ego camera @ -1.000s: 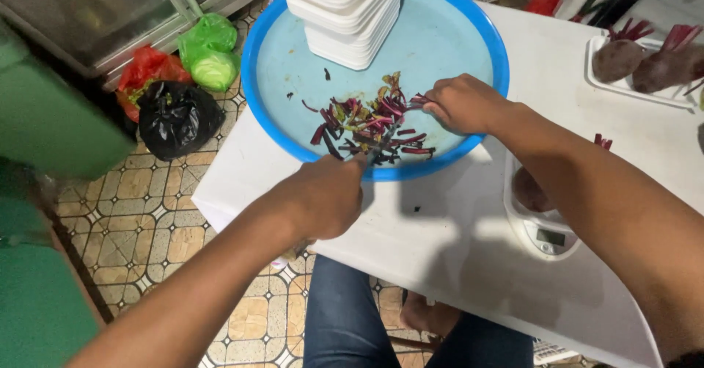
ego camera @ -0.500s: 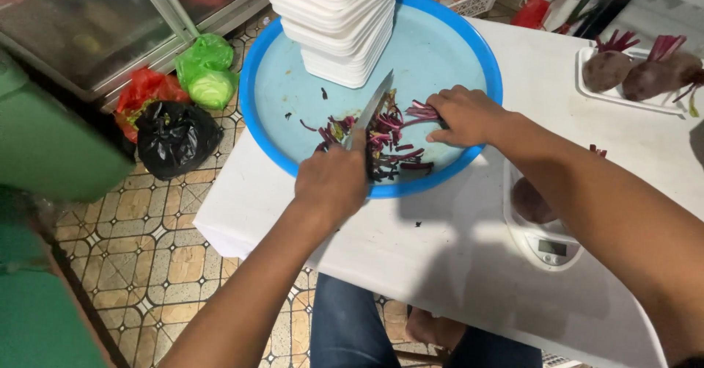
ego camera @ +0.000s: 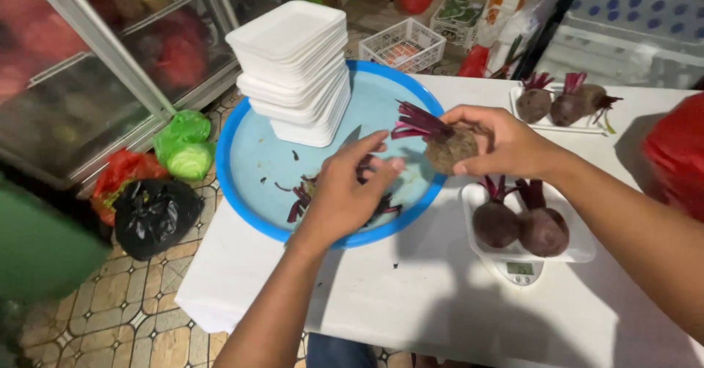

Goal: Trimming stems and roots from beets and weighing them on a digital scale.

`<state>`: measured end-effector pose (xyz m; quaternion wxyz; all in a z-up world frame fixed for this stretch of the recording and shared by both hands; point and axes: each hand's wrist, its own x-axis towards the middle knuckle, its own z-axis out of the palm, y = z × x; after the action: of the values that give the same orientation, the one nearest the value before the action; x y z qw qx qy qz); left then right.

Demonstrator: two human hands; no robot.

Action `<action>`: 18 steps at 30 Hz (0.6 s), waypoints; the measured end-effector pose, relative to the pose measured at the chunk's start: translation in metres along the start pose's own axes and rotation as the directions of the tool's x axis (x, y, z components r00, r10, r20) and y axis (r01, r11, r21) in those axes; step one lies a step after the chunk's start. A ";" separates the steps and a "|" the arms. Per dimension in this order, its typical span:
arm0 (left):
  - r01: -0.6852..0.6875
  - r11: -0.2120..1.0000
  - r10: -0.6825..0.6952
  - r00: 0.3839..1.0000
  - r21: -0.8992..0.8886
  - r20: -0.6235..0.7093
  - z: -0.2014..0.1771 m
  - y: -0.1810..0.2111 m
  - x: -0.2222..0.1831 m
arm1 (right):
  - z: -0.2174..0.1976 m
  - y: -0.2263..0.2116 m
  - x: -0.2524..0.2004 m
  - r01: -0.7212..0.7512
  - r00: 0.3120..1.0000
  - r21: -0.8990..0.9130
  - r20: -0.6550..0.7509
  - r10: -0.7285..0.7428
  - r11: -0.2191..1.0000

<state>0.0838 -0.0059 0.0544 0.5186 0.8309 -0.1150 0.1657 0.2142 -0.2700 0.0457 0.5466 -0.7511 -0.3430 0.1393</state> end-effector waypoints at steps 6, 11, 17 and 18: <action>-0.018 0.809 0.100 0.989 -0.587 0.108 0.068 0.056 0.014 | -0.015 -0.022 -0.111 0.013 0.993 0.284 -0.118 0.021 0.959; 0.160 0.694 -0.041 0.982 -0.702 0.184 0.126 0.042 0.028 | -0.034 -0.014 -0.179 -0.072 0.932 0.347 -0.311 0.187 0.935; -0.314 0.947 0.314 0.949 -0.070 -0.015 0.184 -0.021 0.001 | -0.021 -0.008 -0.197 -0.493 0.503 0.027 -0.807 0.310 0.870; -0.287 0.957 0.285 0.957 -0.048 -0.047 0.190 -0.025 -0.004 | -0.019 0.008 -0.199 -0.455 0.496 -0.035 -0.840 0.221 0.890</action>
<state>0.1186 -0.1655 -0.0456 0.5138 0.7876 -0.2281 0.2524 0.0836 -0.4183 0.0122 0.5032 -0.8439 0.0896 -0.1632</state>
